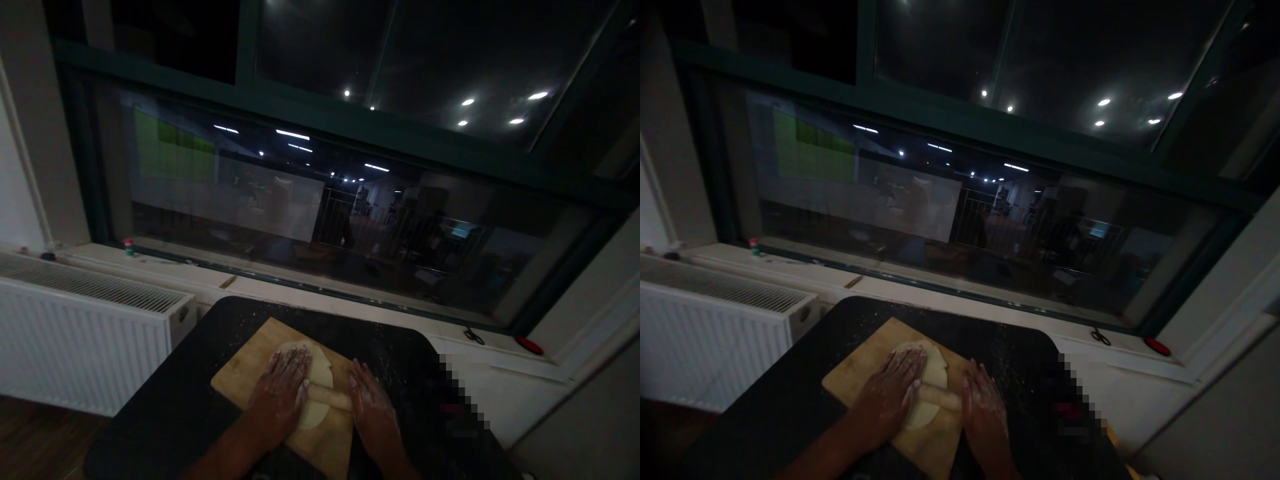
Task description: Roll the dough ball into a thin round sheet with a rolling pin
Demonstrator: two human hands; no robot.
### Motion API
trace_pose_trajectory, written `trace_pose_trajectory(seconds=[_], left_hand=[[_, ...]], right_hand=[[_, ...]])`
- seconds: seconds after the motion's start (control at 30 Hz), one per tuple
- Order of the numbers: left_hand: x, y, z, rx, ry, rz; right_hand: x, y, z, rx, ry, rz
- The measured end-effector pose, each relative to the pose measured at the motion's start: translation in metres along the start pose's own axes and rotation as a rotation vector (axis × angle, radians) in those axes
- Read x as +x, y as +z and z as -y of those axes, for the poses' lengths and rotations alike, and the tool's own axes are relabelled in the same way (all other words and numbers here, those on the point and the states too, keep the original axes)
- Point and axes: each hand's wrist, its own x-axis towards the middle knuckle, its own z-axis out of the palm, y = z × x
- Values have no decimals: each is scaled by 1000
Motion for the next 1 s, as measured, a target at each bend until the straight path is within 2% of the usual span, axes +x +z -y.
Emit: trace_pose_trajectory(seconds=[0.1, 0.2, 0.27, 0.33, 0.4, 0.47, 0.57, 0.63, 0.7, 0.77, 0.87, 1.0], left_hand=[[-13, -10, -2, 18, 57, -45], [-16, -10, 0, 47, 52, -66], [-11, -6, 3, 56, 58, -63], [-4, -2, 7, 67, 79, -57], [3, 2, 11, 83, 77, -50], [8, 7, 13, 103, 41, -48], [12, 14, 14, 122, -3, -38], [13, 18, 14, 127, -18, -21], [14, 19, 15, 126, -34, -2], [16, 20, 18, 127, -41, 9], [21, 24, 27, 137, -57, 22], [27, 35, 37, 128, -94, 42]], right_hand=[[-21, -7, 13, -106, 4, -124], [-3, -14, 18, -117, 20, -216], [30, -23, 17, -62, 15, -150], [67, -36, 16, -15, -6, -13], [92, -45, 14, -7, -21, 38], [96, -45, 14, -27, -37, 49], [70, -30, 14, -70, -44, 73], [53, -20, 14, -61, -6, 112], [52, -18, 12, -39, 50, 162], [69, -24, 9, -19, 66, 202], [108, -34, 1, 7, -9, 268], [130, -26, -8, 51, -103, 378]])
